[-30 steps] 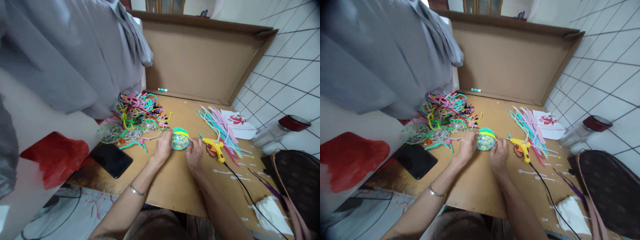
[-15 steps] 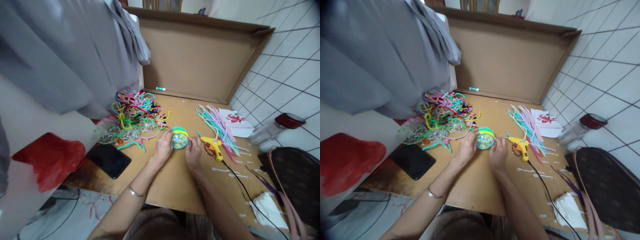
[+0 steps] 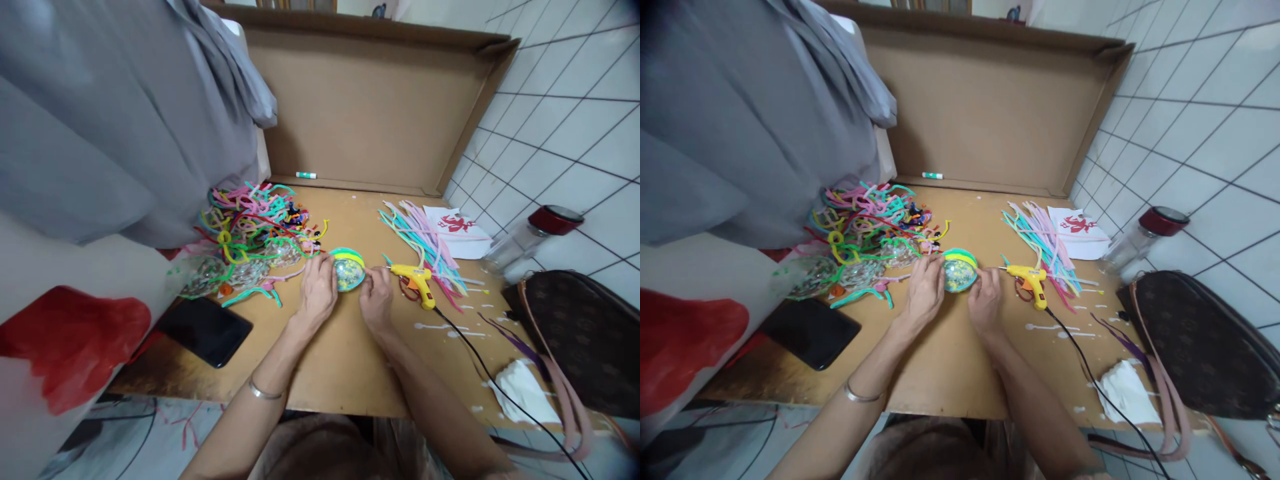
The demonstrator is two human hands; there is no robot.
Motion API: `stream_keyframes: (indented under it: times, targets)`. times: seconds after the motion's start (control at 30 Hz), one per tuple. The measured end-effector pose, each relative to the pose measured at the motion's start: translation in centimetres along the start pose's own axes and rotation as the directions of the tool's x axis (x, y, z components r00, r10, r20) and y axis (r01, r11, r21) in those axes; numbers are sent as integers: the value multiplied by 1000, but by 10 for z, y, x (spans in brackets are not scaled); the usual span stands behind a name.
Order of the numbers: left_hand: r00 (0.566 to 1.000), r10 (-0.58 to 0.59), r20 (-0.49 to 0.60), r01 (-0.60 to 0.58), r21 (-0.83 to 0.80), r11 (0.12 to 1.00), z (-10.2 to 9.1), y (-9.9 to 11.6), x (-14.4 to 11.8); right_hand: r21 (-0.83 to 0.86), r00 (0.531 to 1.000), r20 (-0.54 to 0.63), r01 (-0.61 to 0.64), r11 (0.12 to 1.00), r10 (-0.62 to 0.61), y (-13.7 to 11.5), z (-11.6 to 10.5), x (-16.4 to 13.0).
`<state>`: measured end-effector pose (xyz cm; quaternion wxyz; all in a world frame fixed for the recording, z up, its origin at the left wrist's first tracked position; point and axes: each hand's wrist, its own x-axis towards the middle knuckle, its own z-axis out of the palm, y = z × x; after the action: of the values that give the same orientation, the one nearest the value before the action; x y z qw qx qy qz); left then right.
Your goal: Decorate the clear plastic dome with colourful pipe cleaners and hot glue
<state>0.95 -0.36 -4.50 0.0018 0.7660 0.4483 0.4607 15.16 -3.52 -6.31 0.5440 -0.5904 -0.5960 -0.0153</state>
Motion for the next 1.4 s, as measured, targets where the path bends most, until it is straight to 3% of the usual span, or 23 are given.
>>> stream_keyframes:
  times: [0.23,0.4,0.6,0.7,0.77,0.83,0.9,1.0,1.4]
  targets:
    - [999,-31,39,30,20,999,-4,2,0,31,999,22,-47,998,47,-2,0,-1]
    - [999,18,26,-18,4,1000,-2,2,-1,199,978,1,-203,959,207,3,3,0]
    - [999,31,-9,-31,-1,1000,2,-2,-2,492,871,58,-451,745,488,13,15,-1]
    - [999,34,-11,-34,7,999,3,-4,-2,565,815,124,-527,635,565,13,19,-1]
    - [999,30,-16,-29,11,1000,3,-4,-2,581,800,114,-535,614,589,10,18,0]
    - [1000,23,-18,-22,11,1000,2,-3,-2,543,830,48,-489,683,556,5,13,1]
    - [1000,17,-4,-17,11,1000,1,-2,-2,444,898,-6,-392,806,440,-1,8,2]
    - [1000,21,22,-22,1,1000,0,0,-2,312,963,34,-263,913,266,-6,1,2]
    - [991,-36,129,40,-28,999,-3,13,-1,178,991,-24,-127,976,134,-4,-6,8]
